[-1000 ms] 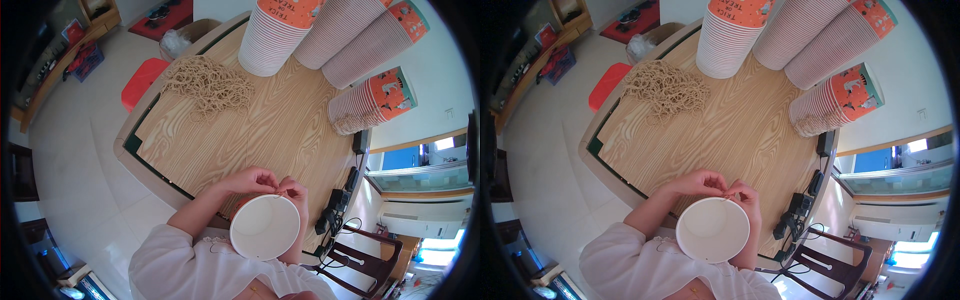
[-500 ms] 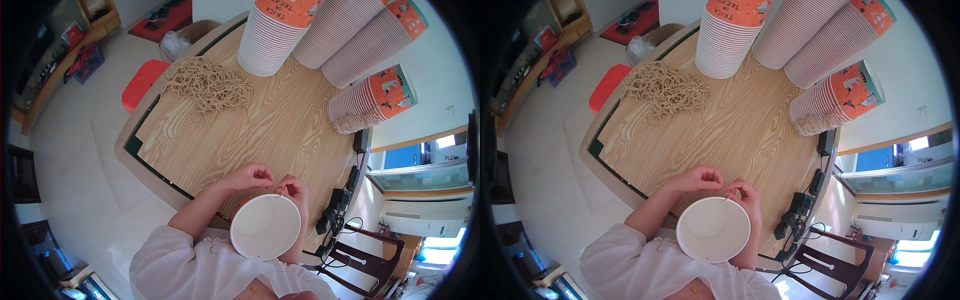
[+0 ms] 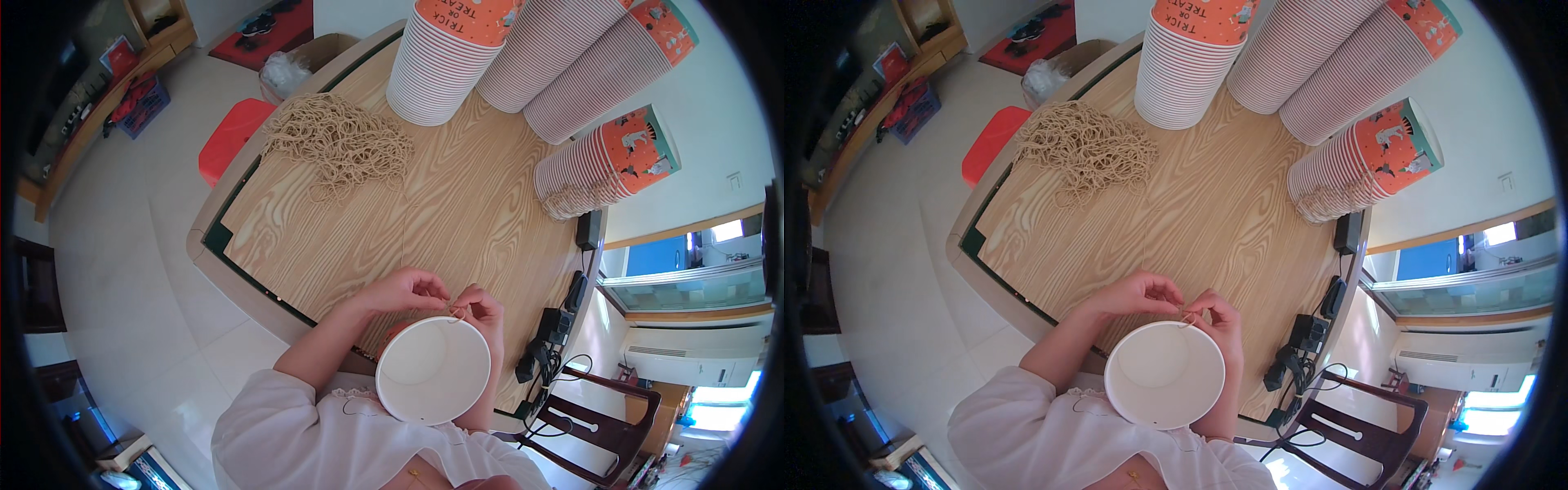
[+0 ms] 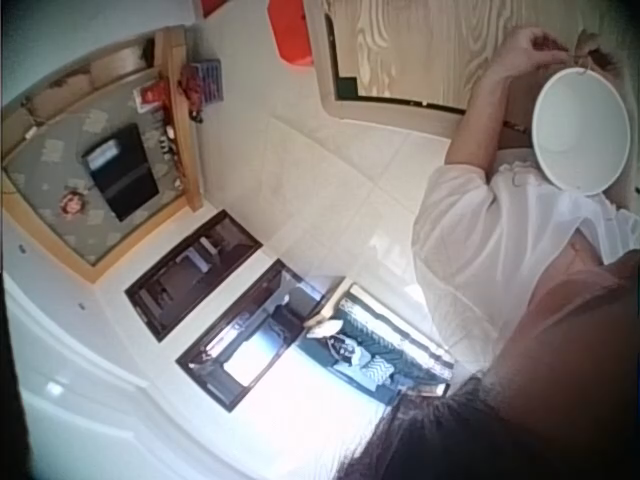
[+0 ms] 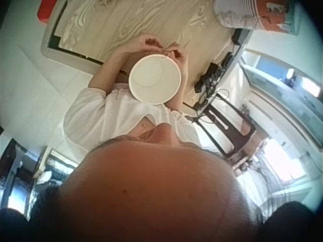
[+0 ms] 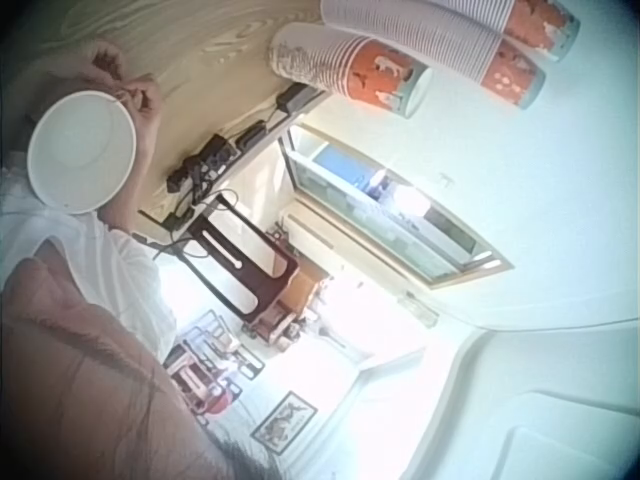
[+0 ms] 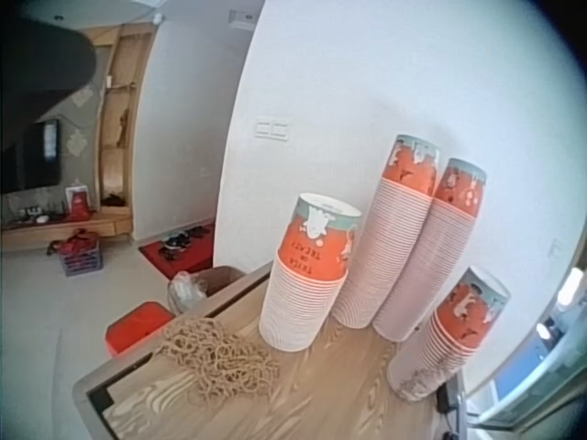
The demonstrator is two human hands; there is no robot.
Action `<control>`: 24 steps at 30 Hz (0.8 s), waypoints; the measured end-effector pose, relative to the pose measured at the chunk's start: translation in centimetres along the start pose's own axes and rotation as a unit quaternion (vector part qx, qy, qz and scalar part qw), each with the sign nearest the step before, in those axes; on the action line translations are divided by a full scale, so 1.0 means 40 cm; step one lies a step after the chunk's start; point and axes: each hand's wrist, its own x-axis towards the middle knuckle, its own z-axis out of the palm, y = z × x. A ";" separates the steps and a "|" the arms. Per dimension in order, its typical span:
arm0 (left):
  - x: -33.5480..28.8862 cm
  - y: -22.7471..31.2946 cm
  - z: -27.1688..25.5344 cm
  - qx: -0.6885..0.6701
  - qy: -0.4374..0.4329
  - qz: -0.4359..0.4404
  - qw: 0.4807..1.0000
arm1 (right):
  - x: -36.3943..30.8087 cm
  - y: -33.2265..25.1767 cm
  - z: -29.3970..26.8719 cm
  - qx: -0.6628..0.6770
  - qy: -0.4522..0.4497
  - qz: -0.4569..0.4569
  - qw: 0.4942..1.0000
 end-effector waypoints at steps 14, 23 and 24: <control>-0.002 -0.032 -0.013 0.038 -0.008 0.011 0.999 | 0.002 0.012 -0.008 -0.006 -0.006 -0.010 1.000; 0.023 -0.056 -0.010 -0.015 0.019 -0.029 0.999 | 0.021 0.028 0.015 -0.030 0.013 0.042 0.999; 0.023 -0.066 -0.013 -0.014 0.020 -0.029 0.999 | 0.022 0.028 0.013 -0.026 0.010 0.038 0.999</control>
